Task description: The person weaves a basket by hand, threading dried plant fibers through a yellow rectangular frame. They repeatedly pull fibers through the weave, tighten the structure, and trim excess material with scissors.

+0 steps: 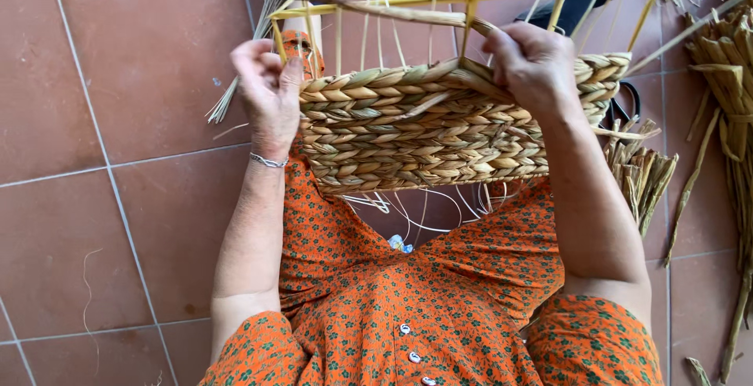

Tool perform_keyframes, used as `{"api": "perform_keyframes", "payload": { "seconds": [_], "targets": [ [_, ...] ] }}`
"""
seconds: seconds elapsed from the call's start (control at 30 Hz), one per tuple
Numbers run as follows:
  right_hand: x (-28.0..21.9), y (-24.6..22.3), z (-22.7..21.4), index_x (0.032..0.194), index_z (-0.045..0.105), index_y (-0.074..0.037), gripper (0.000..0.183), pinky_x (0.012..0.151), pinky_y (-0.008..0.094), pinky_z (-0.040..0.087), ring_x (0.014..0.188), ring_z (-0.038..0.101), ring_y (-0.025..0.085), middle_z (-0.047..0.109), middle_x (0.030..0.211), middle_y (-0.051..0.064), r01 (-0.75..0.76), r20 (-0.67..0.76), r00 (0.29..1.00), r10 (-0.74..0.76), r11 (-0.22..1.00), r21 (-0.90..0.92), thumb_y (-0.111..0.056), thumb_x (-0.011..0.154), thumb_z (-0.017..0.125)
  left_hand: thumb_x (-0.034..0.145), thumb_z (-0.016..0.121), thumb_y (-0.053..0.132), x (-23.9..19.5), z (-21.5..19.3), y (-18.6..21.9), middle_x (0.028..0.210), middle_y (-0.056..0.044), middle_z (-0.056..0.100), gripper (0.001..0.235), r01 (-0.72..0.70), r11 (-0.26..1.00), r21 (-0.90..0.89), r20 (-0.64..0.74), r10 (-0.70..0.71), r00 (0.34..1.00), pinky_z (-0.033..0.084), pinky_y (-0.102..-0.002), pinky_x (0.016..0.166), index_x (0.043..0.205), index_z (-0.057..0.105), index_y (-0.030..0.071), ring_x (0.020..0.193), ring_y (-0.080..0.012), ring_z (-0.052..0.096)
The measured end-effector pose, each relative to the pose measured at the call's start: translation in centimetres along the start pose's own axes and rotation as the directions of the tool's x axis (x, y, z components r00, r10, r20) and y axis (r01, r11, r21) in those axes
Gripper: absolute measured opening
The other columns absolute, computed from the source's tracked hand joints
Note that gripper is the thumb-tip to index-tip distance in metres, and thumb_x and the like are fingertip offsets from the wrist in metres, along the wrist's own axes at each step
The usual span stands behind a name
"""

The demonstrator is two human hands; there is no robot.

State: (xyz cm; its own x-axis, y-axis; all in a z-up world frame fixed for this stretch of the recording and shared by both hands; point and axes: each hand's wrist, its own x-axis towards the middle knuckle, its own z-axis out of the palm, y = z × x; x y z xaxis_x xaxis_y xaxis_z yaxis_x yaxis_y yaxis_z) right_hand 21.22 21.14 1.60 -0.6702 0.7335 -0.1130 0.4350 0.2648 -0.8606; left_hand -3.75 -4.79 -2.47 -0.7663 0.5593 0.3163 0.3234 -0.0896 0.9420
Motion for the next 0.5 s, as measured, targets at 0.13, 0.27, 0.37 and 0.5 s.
{"api": "perform_keyframes", "payload": {
  "seconds": [0.13, 0.27, 0.37, 0.5],
  "targets": [
    [-1.9, 2.5, 0.0, 0.104, 0.073, -0.002, 0.023, 0.05, 0.023, 0.035, 0.058, 0.051, 0.005, 0.068, 0.078, 0.005, -0.048, 0.011, 0.999, 0.048, 0.895, 0.444, -0.019, 0.113, 0.061, 0.112, 0.064, 0.025, -0.2, -0.6, -0.8, 0.082, -0.004, 0.072, 0.024, 0.006, 0.946, 0.323, 0.06, -0.027, 0.998, 0.054, -0.03, 0.068, 0.103, 0.071, 0.004, 0.074, -0.0089, 0.066],
    [-4.2, 5.0, 0.6, 0.101, 0.07, -0.002, 0.019, 0.045, 0.021, 0.03, 0.049, 0.043, 0.007, 0.072, 0.082, 0.009, -0.116, -0.016, 0.978, 0.208, 0.608, 0.785, -0.017, 0.108, 0.061, 0.11, 0.063, 0.026, -0.5, -0.7, -0.4, 0.074, -0.009, 0.068, 0.027, 0.011, 0.917, 0.398, 0.049, -0.033, 0.998, 0.05, -0.032, 0.063, 0.101, 0.073, 0.003, 0.068, -0.0115, 0.061],
    [-4.5, 5.6, 0.9, 0.099, 0.068, -0.002, 0.02, 0.046, 0.023, 0.034, 0.046, 0.043, 0.008, 0.072, 0.08, 0.011, -0.075, 0.001, 0.974, 0.228, 0.318, 0.945, -0.018, 0.107, 0.059, 0.11, 0.063, 0.024, 0.3, -0.5, -0.5, 0.074, -0.009, 0.068, 0.025, 0.027, 0.919, 0.393, 0.063, -0.056, 0.996, 0.049, -0.032, 0.062, 0.101, 0.072, 0.003, 0.067, -0.0122, 0.06],
    [-3.6, 4.8, 0.2, 0.085, 0.062, -0.009, 0.027, 0.035, 0.021, 0.029, 0.039, 0.04, 0.006, 0.067, 0.066, 0.01, -0.159, 0.111, 0.985, 0.132, 0.441, 0.884, -0.022, 0.108, 0.062, 0.111, 0.061, 0.022, 0.1, -0.5, -1.1, 0.082, -0.007, 0.072, 0.022, -0.001, 0.932, 0.362, 0.058, -0.022, 0.998, 0.052, -0.031, 0.066, 0.102, 0.068, 0.003, 0.072, -0.0112, 0.064]
  ]
}}
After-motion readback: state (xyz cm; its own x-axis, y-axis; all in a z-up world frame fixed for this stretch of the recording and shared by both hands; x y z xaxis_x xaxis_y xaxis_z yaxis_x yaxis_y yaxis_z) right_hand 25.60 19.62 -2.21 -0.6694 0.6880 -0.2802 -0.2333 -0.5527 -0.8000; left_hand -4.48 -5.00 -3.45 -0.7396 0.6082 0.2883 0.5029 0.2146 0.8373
